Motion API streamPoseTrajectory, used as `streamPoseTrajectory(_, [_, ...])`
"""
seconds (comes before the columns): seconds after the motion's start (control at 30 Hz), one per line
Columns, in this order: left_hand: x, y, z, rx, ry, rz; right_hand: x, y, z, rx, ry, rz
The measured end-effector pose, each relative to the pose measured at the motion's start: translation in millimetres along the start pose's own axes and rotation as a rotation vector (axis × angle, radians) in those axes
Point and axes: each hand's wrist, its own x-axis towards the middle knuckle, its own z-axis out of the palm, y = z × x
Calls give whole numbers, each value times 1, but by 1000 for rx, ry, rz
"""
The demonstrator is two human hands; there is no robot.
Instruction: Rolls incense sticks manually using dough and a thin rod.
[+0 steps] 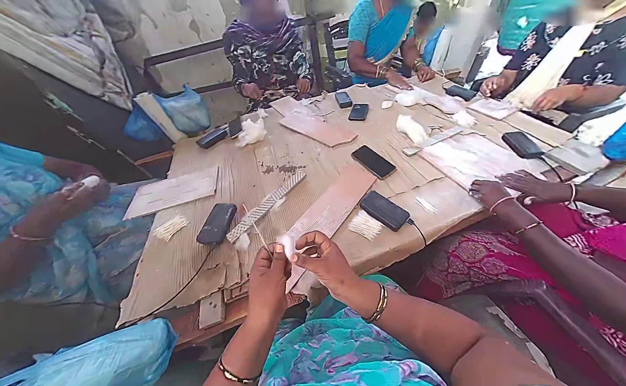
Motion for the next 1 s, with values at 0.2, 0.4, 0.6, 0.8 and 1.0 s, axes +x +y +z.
streamPoseTrajectory(0.2, [-2,-2,8,332,-5,298,-2,-11,-2,-17,-20,-31])
streamPoseTrajectory(0.4, [-3,7,19,382,-22,341,1,-17,-4,30,30,-86])
streamPoseTrajectory(0.6, [-9,9,33,136,-68,229,-2,-25,-4,125,73,-66])
streamPoseTrajectory(0.8, [-14,14,42,-24,-22,162,-2,-26,-5,245,87,2])
streamPoseTrajectory(1.0, [-16,18,38,-74,-2,183,-2,-24,-1,225,74,8])
